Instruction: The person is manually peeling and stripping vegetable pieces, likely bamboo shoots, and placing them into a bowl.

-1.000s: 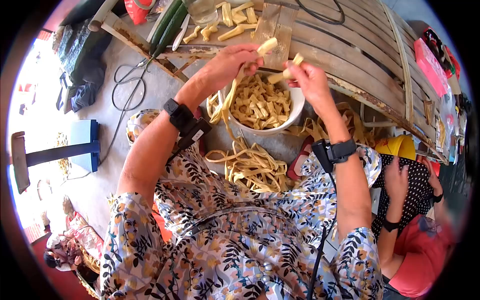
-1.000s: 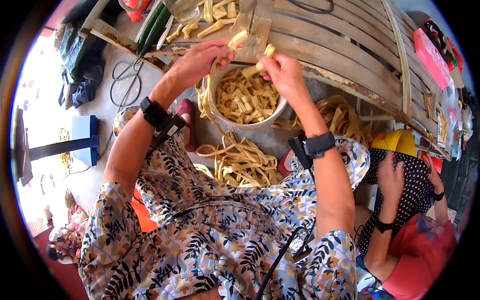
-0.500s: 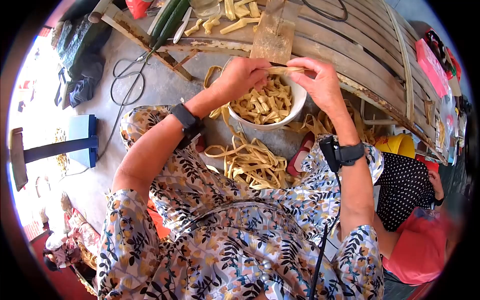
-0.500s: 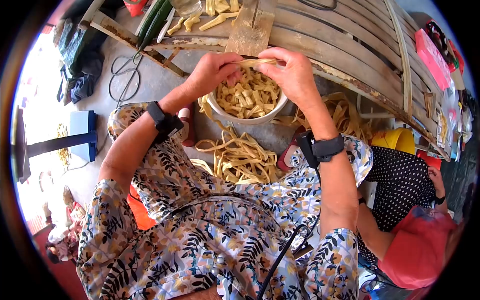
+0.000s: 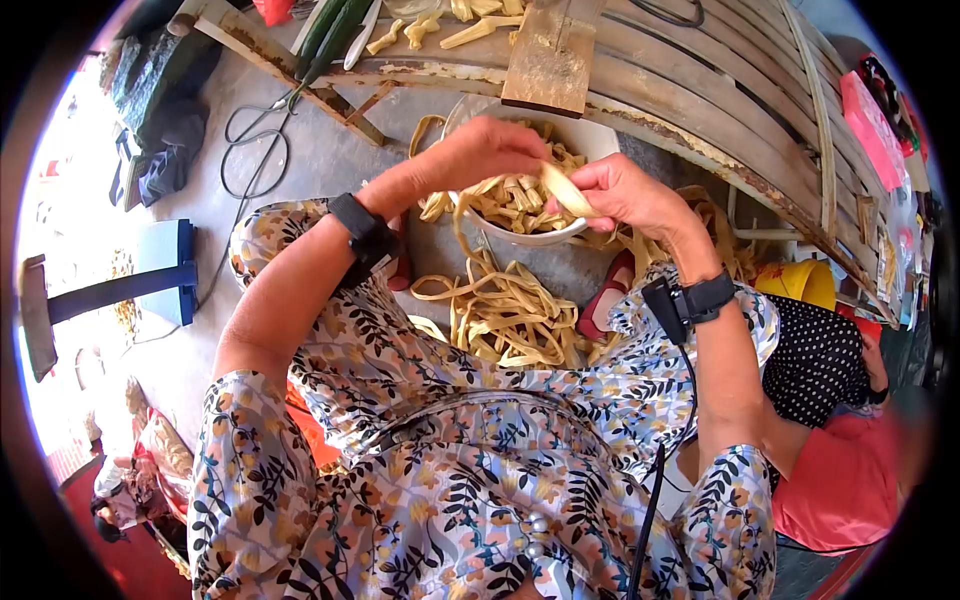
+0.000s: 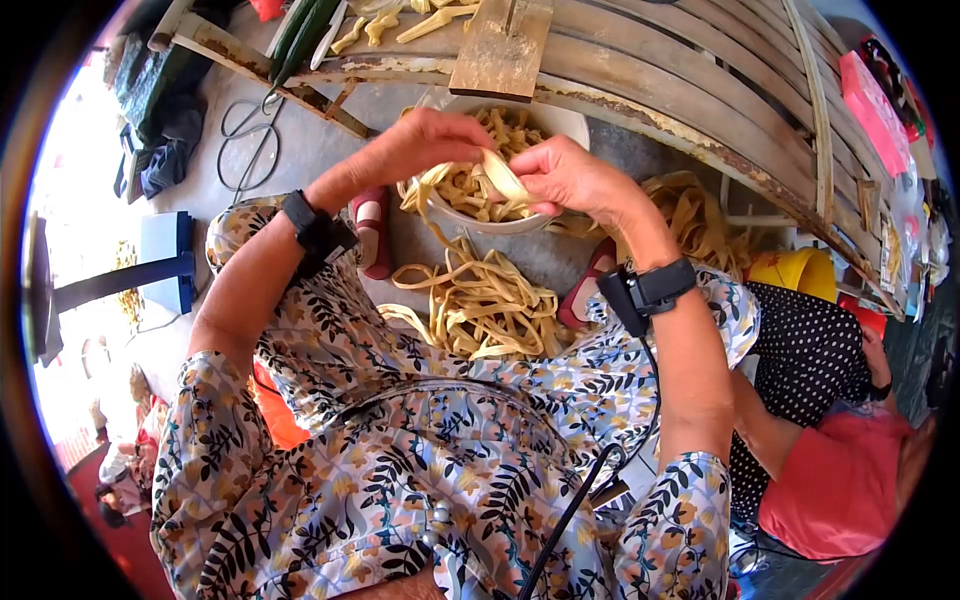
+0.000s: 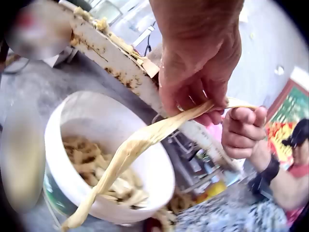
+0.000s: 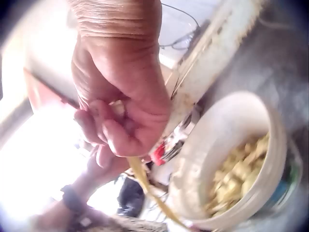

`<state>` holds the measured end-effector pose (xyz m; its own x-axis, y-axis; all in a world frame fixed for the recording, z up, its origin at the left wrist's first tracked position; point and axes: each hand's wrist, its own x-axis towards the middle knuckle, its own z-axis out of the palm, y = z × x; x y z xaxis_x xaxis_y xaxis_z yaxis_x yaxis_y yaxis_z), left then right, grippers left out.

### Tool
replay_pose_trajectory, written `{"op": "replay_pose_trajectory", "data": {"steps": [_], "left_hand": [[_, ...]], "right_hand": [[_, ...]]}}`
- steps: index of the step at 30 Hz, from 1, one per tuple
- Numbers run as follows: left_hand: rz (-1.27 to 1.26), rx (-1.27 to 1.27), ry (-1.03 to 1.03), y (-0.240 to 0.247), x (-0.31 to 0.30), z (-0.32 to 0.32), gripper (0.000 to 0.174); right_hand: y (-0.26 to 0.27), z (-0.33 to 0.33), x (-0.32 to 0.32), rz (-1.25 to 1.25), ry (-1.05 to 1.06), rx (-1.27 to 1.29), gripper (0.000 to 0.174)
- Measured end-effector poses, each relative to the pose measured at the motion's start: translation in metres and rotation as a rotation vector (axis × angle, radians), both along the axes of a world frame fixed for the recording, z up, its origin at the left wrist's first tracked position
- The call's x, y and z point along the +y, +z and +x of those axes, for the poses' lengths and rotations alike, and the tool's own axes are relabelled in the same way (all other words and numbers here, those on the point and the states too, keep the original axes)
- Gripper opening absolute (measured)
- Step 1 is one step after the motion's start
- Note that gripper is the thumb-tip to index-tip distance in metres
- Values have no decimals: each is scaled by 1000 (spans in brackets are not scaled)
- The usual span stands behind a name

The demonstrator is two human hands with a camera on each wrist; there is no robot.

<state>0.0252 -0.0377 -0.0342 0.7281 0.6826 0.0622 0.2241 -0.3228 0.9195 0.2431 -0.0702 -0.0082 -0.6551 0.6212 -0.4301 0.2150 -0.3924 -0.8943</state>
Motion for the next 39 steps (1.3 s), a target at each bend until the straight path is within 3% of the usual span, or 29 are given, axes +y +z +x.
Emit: {"op": "replay_pose_trajectory", "data": {"steps": [1, 4, 5, 8, 10, 12, 15, 17, 20, 23, 24, 28, 32, 36, 39], "left_hand": [[-141, -83, -24, 5, 2, -2, 18], [-513, -232, 31, 30, 3, 4, 23], [-610, -301, 73, 31, 4, 8, 24], [-518, -309, 84, 28, 12, 13, 27], [-411, -217, 180, 27, 13, 18, 32], [-659, -361, -50, 18, 8, 21, 38], [-1059, -577, -346, 10, -6, 33, 43], [-1174, -500, -271, 10, -10, 38, 38], [-1197, -673, -203, 6, -15, 38, 31], [-1072, -575, 294, 10, -5, 45, 23], [-983, -607, 409, 11, -3, 46, 20], [-515, -420, 560, 28, -8, 43, 21], [-286, -262, 459, 32, -9, 36, 22], [-81, -79, 427, 29, -13, 40, 24], [-27, -17, 411, 26, -11, 41, 24]], "right_hand": [[12, -6, -4, -119, 9, 168, 28], [16, -9, 5, -23, -6, 504, 34], [20, -10, 5, 25, -68, 504, 34], [39, -11, 4, 141, -211, 520, 34], [48, -15, 2, 281, -258, 340, 32], [50, -17, 7, 430, -267, 167, 28], [42, -18, 8, 561, -297, 116, 27], [41, -19, 3, 454, -303, 20, 27], [26, -16, 8, 537, -269, 52, 25], [13, -11, 22, 1527, -400, -368, 23], [12, -13, 21, 1550, -514, -467, 23], [4, -18, 23, 747, -523, -379, 21], [7, -18, 27, 486, -445, -219, 18], [3, -22, 22, 553, -387, -273, 10], [-16, -36, 15, 944, -564, -279, 8]]}}
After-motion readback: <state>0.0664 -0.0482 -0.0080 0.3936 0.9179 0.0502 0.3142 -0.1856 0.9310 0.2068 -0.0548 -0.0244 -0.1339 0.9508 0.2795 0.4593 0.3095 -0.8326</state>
